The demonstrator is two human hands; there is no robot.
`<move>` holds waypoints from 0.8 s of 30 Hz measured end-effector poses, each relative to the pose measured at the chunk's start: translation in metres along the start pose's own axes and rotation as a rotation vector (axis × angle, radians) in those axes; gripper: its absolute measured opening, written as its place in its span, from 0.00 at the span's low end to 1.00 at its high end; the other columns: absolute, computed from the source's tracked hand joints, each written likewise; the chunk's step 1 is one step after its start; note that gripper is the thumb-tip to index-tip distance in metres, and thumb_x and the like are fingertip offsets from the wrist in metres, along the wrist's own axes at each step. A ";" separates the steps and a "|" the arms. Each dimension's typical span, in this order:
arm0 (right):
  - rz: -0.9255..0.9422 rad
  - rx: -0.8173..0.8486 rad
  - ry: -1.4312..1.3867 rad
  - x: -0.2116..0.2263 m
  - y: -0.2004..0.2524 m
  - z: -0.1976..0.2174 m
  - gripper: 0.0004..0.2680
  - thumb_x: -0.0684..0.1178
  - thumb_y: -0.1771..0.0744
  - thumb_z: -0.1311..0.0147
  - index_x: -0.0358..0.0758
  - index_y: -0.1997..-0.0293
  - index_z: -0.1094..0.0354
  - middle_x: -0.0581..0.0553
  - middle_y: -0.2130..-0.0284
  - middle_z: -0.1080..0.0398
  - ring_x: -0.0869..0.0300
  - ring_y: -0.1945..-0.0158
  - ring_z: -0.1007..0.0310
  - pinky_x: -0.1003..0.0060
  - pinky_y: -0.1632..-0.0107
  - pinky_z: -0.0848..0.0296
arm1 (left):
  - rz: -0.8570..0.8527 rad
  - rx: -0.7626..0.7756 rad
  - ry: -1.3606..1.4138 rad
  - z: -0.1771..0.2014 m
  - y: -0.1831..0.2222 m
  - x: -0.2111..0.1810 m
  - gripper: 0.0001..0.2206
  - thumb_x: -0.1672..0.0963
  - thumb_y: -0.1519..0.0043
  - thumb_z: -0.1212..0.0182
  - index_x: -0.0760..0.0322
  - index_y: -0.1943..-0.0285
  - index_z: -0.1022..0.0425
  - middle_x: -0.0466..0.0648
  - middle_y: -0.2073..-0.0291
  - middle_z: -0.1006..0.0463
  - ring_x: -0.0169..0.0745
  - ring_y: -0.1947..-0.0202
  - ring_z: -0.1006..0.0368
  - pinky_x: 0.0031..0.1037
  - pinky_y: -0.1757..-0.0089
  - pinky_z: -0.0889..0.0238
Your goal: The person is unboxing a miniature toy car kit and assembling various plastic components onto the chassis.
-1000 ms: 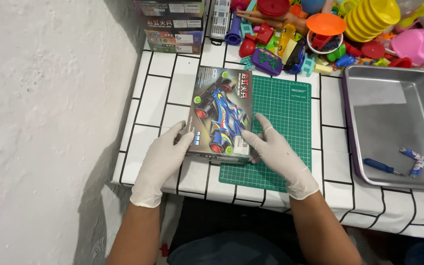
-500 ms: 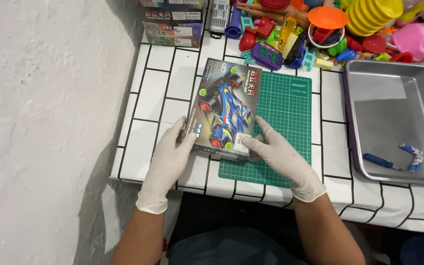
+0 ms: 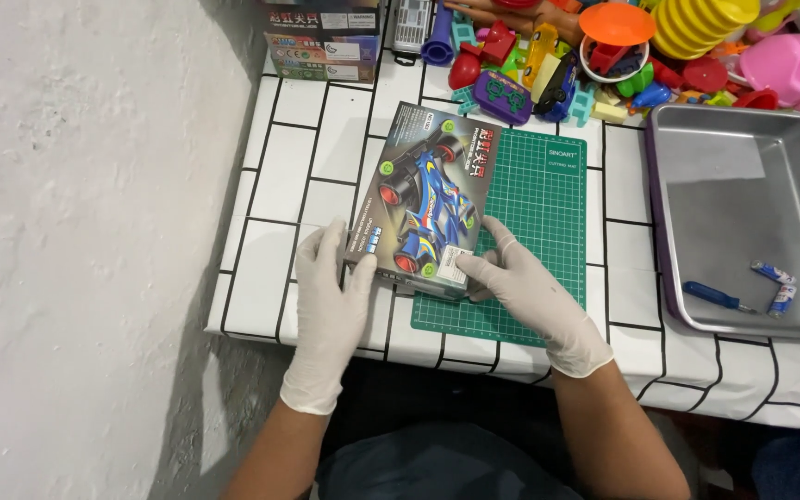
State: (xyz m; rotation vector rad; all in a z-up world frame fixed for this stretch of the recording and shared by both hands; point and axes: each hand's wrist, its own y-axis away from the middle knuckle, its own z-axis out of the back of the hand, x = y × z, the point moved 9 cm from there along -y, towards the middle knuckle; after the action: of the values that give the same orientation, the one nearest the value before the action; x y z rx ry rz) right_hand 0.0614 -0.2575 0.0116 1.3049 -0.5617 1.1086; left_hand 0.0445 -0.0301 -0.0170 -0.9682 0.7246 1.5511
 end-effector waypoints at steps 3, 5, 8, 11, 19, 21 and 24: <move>0.008 -0.006 -0.012 0.001 0.001 -0.001 0.34 0.50 0.34 0.41 0.21 0.25 0.61 0.30 0.67 0.26 0.47 0.61 0.22 0.51 0.53 0.19 | -0.466 -0.094 -0.230 -0.016 0.027 -0.037 0.39 0.52 0.45 0.26 0.59 0.24 0.42 0.64 0.33 0.47 0.72 0.29 0.53 0.56 0.33 0.59; 0.006 -0.006 -0.014 0.001 0.001 0.000 0.34 0.50 0.34 0.41 0.21 0.25 0.61 0.30 0.67 0.26 0.46 0.61 0.22 0.51 0.53 0.19 | -0.531 -0.069 -0.342 -0.033 0.036 -0.043 0.41 0.50 0.46 0.27 0.58 0.23 0.43 0.63 0.30 0.50 0.71 0.27 0.58 0.60 0.33 0.65; 0.004 -0.006 -0.001 -0.007 -0.003 0.000 0.33 0.50 0.34 0.41 0.22 0.25 0.60 0.31 0.67 0.27 0.47 0.61 0.22 0.52 0.52 0.19 | -0.597 -0.063 -0.461 -0.054 0.041 -0.043 0.37 0.47 0.41 0.35 0.57 0.23 0.44 0.62 0.28 0.51 0.69 0.25 0.64 0.63 0.33 0.75; -0.007 -0.010 0.038 -0.010 -0.003 0.001 0.33 0.51 0.34 0.41 0.23 0.25 0.60 0.33 0.67 0.26 0.49 0.60 0.22 0.54 0.51 0.20 | -0.590 -0.116 -0.448 -0.063 0.038 -0.034 0.34 0.46 0.39 0.37 0.58 0.25 0.41 0.60 0.31 0.47 0.67 0.26 0.60 0.64 0.33 0.76; -0.050 -0.009 0.152 -0.020 -0.005 0.000 0.33 0.54 0.33 0.41 0.27 0.24 0.58 0.38 0.65 0.26 0.53 0.58 0.22 0.60 0.51 0.21 | -0.562 -0.179 -0.416 -0.063 0.035 -0.026 0.34 0.48 0.45 0.28 0.56 0.30 0.35 0.56 0.35 0.43 0.62 0.29 0.54 0.64 0.33 0.72; -0.055 -0.006 0.116 -0.014 0.001 -0.004 0.33 0.53 0.33 0.42 0.28 0.24 0.61 0.35 0.64 0.25 0.50 0.58 0.22 0.57 0.54 0.21 | -0.583 -0.144 -0.412 -0.064 0.035 -0.023 0.35 0.46 0.45 0.30 0.56 0.28 0.37 0.56 0.35 0.43 0.62 0.29 0.54 0.64 0.33 0.73; -0.057 -0.024 0.113 -0.009 0.005 -0.004 0.34 0.52 0.34 0.42 0.24 0.24 0.63 0.33 0.63 0.25 0.49 0.60 0.22 0.56 0.57 0.21 | -0.619 -0.102 -0.356 -0.049 0.039 -0.035 0.39 0.37 0.43 0.44 0.57 0.28 0.38 0.59 0.33 0.46 0.65 0.28 0.55 0.62 0.33 0.65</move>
State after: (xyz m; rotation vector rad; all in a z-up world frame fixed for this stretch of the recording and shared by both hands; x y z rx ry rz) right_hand 0.0526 -0.2569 0.0053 1.2221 -0.4504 1.1174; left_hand 0.0179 -0.0960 -0.0114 -0.8506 0.0732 1.1646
